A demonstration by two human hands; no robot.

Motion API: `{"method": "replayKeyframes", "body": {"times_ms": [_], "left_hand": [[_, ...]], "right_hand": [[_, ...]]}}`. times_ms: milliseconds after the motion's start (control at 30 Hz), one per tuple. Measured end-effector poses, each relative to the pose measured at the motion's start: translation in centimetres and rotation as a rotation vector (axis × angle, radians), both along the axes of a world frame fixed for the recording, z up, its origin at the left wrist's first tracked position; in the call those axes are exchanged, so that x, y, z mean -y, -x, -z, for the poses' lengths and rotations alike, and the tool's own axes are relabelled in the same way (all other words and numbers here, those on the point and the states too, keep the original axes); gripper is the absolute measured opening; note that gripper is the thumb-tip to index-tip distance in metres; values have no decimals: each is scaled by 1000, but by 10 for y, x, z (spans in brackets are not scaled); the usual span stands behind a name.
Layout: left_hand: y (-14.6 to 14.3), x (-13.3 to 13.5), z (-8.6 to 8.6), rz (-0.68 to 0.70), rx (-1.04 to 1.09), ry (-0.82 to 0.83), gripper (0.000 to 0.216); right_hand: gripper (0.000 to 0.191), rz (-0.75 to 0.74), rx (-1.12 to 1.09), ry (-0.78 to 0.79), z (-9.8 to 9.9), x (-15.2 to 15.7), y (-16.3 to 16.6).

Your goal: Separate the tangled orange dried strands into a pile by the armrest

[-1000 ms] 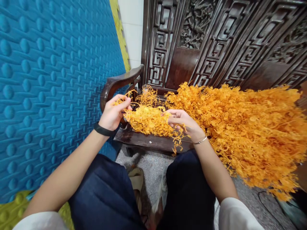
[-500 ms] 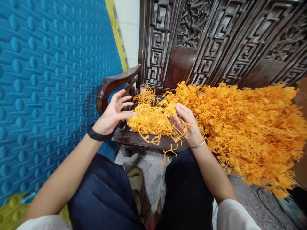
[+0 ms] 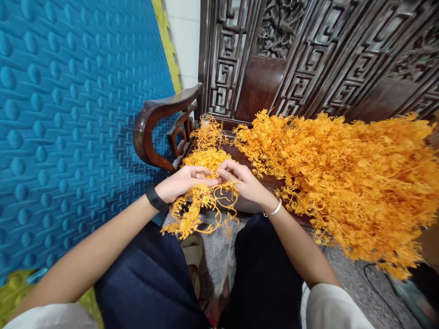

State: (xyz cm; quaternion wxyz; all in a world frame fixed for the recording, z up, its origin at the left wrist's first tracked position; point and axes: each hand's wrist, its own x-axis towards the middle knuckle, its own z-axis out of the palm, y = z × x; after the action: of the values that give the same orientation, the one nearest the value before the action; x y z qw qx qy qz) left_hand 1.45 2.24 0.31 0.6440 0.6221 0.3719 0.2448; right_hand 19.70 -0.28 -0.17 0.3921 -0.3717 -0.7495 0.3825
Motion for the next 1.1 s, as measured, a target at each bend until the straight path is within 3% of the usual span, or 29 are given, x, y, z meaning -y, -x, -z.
{"method": "replayKeyframes", "body": {"times_ms": [100,233,400,567,667,867,1000,1100], "left_hand": [[8,-8,-1,34,-41,-78,9],[10,-7,0,46,-40,-120,9],[7,-1,1,68,-48,-167,5],[6,3,1,92,-50,-185,7],[5,4,1,22,-1,-226,8],[-2,2,1,38,9,-176,11],[-8,-1,6,-60,36,-244,16],[-12,-3,11,-131,46,-207,16]], "right_hand": [[20,-14,0,-6,6,-4,-1],[23,-50,-48,51,7,-7,-1],[40,-42,-51,176,2,-6,1],[32,-57,-23,271,4,-5,4],[24,-2,-119,201,5,-5,6],[15,158,-290,98,5,-10,4],[14,241,-321,149,9,-20,3],[14,291,-348,227,12,-28,7]]}}
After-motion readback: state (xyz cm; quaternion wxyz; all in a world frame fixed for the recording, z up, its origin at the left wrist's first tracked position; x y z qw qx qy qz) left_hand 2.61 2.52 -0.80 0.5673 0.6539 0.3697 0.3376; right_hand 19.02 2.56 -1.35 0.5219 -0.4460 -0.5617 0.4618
